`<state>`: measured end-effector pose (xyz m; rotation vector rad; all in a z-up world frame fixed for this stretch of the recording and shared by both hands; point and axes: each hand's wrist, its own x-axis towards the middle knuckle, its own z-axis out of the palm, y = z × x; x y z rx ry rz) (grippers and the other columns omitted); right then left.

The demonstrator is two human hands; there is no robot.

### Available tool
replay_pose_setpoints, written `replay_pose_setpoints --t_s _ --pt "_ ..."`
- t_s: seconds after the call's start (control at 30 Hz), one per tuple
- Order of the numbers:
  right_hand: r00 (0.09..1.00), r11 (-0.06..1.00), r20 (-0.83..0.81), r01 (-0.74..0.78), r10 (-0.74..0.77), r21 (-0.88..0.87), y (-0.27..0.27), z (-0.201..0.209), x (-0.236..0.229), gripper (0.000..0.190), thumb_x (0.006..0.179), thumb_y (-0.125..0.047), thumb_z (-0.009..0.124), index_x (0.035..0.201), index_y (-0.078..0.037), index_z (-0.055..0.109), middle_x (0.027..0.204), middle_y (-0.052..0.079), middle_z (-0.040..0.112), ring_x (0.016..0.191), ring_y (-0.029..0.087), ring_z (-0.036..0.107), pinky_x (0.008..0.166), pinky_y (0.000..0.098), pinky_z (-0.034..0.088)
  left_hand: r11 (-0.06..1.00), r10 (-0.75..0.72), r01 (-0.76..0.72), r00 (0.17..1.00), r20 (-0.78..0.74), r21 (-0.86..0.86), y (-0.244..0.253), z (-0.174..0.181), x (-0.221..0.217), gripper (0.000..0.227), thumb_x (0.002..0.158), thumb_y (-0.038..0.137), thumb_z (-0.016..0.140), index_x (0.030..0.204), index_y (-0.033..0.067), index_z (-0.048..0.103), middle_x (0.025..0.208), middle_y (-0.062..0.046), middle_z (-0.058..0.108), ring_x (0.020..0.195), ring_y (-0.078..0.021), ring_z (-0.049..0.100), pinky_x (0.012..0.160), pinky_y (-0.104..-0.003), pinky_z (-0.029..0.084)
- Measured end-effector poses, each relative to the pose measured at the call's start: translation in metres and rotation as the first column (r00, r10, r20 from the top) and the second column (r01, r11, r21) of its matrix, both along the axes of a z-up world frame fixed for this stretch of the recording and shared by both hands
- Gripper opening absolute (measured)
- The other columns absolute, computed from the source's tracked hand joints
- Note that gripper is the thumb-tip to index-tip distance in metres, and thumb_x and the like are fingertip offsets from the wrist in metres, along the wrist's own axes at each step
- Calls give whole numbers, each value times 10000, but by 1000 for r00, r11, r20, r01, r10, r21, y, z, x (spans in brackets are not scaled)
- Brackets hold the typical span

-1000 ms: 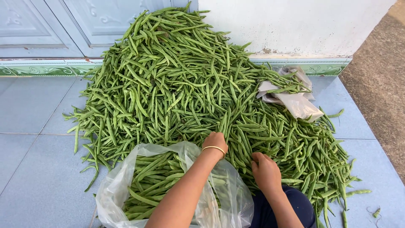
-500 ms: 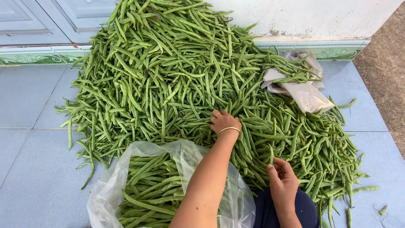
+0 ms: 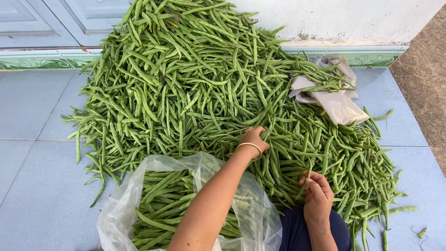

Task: Sorting and bagging green beans from a large pile on the floor into a plastic bag.

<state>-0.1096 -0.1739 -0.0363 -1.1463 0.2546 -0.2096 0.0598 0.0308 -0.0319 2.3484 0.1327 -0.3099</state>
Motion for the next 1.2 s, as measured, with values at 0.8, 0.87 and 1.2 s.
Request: replay_pose_setpoints --t_s 0.8,0.87,1.2 --pt "962 778 107 266 -250 -569 -39 93 24 329 1244 -258 421 1128 -87 677 998 52 575 873 144 511 724 304 474 944 -320 254 856 406 209 -72 75 -55 109 767 308 802 818 238 736 1208 58 591 1173 -310 404 1054 -516 232" --pt "962 882 135 272 -238 -384 -40 111 14 289 1250 -303 382 1177 -99 573 966 43 604 939 159 617 808 312 554 968 -247 236 856 453 82 -67 82 -55 106 738 302 809 787 248 732 1233 47 580 1143 -293 422 1036 -478 268" --pt "988 972 -88 -143 129 -187 13 73 34 82 970 -28 670 1050 -10 679 662 9 501 512 72 393 425 223 320 745 -92 191 979 184 -639 -64 93 -66 146 885 101 711 967 38 609 923 -99 697 739 -194 691 661 -331 572"
